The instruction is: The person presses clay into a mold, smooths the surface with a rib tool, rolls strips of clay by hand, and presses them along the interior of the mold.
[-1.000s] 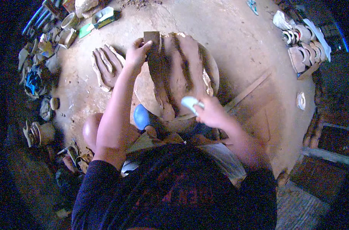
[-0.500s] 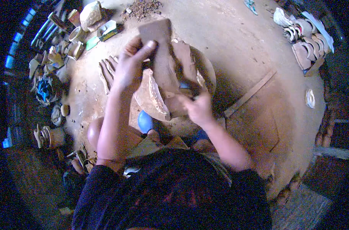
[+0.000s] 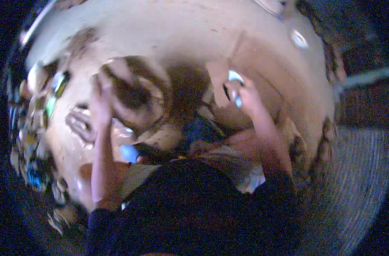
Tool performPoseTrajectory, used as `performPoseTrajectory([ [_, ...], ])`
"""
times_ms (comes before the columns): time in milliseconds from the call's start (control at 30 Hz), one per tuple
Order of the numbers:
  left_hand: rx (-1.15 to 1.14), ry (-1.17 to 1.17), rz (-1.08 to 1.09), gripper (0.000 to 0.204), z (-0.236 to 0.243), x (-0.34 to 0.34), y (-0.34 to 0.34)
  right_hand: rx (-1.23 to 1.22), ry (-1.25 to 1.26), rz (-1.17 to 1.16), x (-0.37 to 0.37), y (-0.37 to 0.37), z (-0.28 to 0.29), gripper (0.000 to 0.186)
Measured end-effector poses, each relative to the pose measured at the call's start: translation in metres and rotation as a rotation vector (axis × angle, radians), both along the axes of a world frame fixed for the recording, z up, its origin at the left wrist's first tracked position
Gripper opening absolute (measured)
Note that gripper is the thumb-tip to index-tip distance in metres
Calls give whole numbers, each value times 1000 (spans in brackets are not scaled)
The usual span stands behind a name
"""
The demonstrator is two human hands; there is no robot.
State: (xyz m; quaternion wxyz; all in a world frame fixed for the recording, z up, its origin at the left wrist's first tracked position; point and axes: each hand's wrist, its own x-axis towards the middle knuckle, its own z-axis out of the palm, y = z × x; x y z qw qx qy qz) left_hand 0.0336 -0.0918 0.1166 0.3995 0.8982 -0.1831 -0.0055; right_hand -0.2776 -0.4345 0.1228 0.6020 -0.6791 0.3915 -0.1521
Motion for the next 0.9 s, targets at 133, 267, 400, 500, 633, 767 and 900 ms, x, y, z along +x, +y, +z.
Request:
performPoseTrajectory([
  [133,-350,195,346,65,-162,97,116,-182,234,4,-30,-80,-23,48],
  [267,-98,3,156,50,-158,62,86,-749,837,132,-94,-135,-67,45],
  [400,-301,116,145,50,-155,51,49,-930,1302,331,-142,-191,-110,40],
  [500,9,-182,288,55,-164,64,99,-977,1367,647,-37,-163,-102,43],
  [633,194,-207,313,54,-127,25,79,-439,530,203,94,-78,-54,41],
  [767,-66,31,399,47,-92,8,58,-84,10,318,228,37,-11,40],
  [900,-53,-76,398,51,-92,13,76,-24,-49,653,343,151,-11,35],
])
